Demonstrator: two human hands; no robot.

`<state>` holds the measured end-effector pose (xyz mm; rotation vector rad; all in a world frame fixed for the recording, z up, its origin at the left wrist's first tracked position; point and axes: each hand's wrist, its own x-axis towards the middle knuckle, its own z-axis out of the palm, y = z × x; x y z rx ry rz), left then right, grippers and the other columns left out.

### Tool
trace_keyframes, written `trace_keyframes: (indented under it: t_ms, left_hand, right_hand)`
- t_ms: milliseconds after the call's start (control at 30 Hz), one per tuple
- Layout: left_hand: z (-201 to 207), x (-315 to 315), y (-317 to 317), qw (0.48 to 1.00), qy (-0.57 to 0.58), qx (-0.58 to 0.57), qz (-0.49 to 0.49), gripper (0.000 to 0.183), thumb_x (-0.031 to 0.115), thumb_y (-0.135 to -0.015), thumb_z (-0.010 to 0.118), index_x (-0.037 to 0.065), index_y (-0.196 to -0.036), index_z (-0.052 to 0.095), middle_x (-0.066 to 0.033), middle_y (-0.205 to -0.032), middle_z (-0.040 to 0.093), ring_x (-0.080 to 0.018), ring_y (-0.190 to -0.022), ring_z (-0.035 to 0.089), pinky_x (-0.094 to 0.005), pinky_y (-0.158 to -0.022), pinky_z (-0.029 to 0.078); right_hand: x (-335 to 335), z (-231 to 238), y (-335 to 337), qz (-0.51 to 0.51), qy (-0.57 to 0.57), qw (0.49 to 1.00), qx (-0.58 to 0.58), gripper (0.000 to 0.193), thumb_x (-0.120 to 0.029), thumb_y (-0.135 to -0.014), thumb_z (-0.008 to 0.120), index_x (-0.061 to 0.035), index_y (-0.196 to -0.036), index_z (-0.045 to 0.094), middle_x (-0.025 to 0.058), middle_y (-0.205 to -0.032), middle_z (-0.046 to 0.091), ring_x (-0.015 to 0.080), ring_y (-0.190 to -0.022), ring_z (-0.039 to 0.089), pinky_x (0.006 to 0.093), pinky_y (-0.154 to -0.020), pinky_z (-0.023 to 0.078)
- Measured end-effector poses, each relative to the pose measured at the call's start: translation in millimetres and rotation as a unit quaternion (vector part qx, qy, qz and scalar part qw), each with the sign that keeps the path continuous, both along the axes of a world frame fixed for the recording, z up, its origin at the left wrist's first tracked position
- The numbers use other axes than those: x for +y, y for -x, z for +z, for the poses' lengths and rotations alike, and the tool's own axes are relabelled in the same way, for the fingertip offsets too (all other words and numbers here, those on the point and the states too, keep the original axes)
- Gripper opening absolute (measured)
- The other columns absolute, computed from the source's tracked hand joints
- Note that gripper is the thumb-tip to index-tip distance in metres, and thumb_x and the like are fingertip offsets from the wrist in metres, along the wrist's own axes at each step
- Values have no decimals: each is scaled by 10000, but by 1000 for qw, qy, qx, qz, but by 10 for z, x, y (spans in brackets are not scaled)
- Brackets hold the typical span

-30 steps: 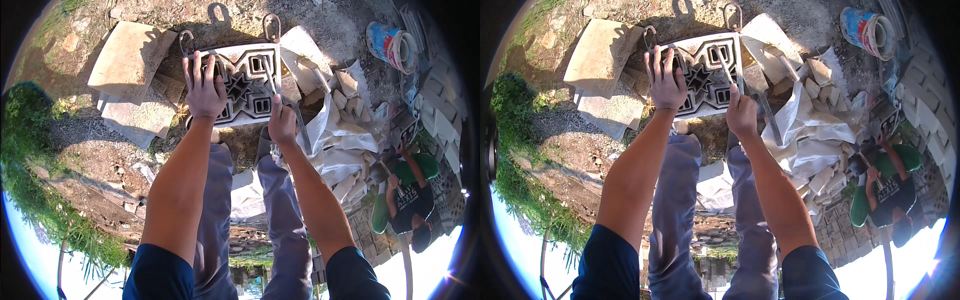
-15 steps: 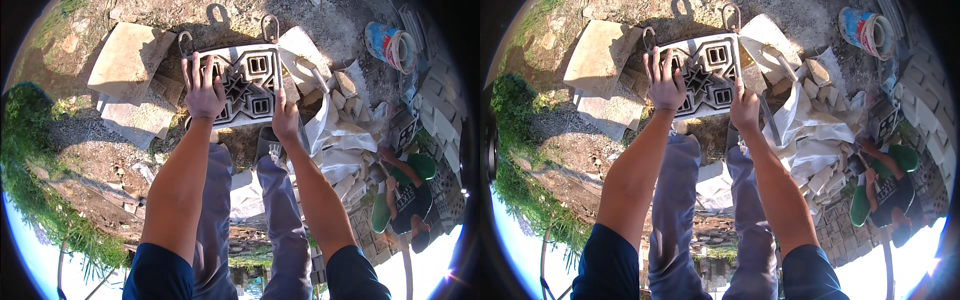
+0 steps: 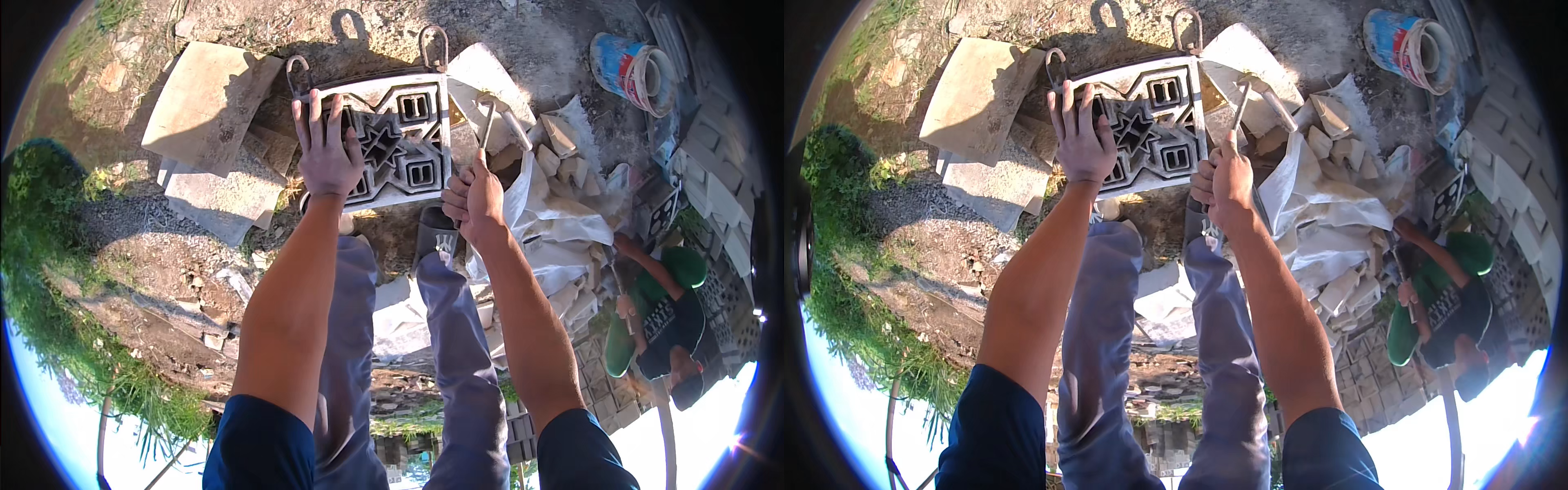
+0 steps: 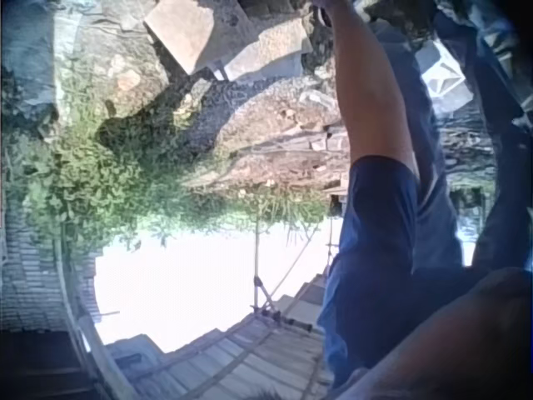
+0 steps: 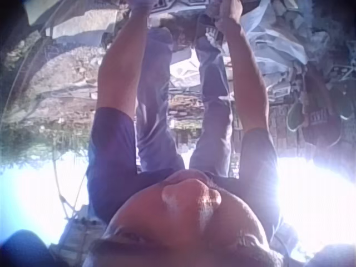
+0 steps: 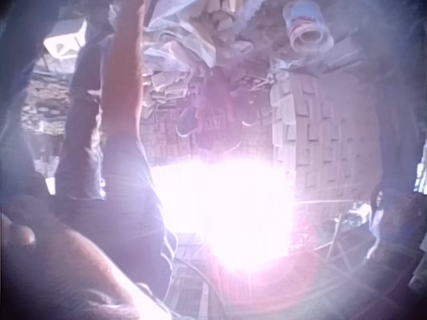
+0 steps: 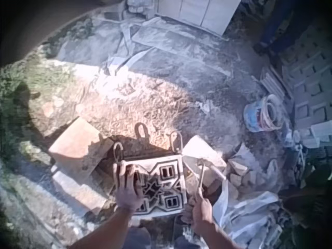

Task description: The person details the pattern of a molded block using a metal rod and removes the mold frame from the block by hand.

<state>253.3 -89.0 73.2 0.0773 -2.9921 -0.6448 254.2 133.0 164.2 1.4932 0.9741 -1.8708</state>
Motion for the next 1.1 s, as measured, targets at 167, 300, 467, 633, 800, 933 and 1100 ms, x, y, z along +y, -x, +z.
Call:
trace_keyframes:
  t_ms: [167, 300, 467, 633, 800, 933, 1100]
  left_hand:
    - [38, -45, 1, 1000, -8, 6, -5, 499, 201, -932, 503, 125, -1424, 490, -185, -1546, 350, -502, -1437, 245, -512, -1157, 315]
    - [119, 99, -43, 988, -141, -14, 55, 500, 207, -994, 460, 70, -1471, 399, -218, -1550, 329, -461, -1451, 246, -484, -1169, 283]
    - [118, 87, -415, 886, -362, -96, 274, 544, 334, -1072, 303, 24, -1520, 301, -253, -1528, 358, -385, -1439, 324, -416, -1169, 276]
    - [-89, -68, -673, 848, -420, -143, 290, 733, 501, -1068, 233, -110, -1456, 349, -265, -1484, 417, -353, -1408, 372, -360, -1164, 256]
    - [-268, -52, -690, 714, -561, -153, 390, 788, 573, -1047, 242, -78, -1481, 331, -215, -1506, 406, -302, -1397, 381, -340, -1166, 243]
    - [-387, -128, -772, 672, -620, -145, 380, 802, 622, -1032, 264, -6, -1530, 281, -117, -1557, 358, -227, -1379, 393, -319, -1157, 265]
    - [-337, -148, -916, 739, -529, -189, 371, 763, 539, -1058, 201, -63, -1527, 223, -249, -1572, 290, -338, -1472, 268, -349, -1202, 194]
  right_hand:
    - [53, -60, -62, 70, -20, 997, 30, 498, -489, -1041, 444, -151, -685, 362, -59, -557, 259, 63, -414, 224, 235, -355, 170]
    - [70, -229, -222, 197, -313, 907, 200, 484, -418, -1060, 432, -100, -696, 412, 29, -532, 364, 146, -413, 351, 317, -370, 269]
    - [-263, -12, -401, 472, -401, 721, 310, 293, -189, -1017, 506, -11, -788, 463, 268, -656, 524, 515, -683, 518, 514, -542, 376]
    - [-403, -91, -579, 452, -411, 691, 387, 138, -54, -955, 566, -13, -869, 465, 261, -704, 573, 505, -676, 561, 526, -563, 415]
    - [-407, -209, -647, 462, -391, 698, 382, 131, -104, -969, 552, -15, -896, 491, 275, -714, 593, 514, -720, 590, 546, -594, 443]
    - [-457, -359, -809, 583, -362, 684, 247, 300, -284, -1027, 460, -5, -933, 519, 311, -768, 628, 545, -780, 592, 624, -666, 430]
    - [-539, -323, -881, 556, -356, 717, 223, 354, -303, -1040, 445, 7, -895, 537, 326, -789, 630, 546, -802, 595, 600, -688, 449]
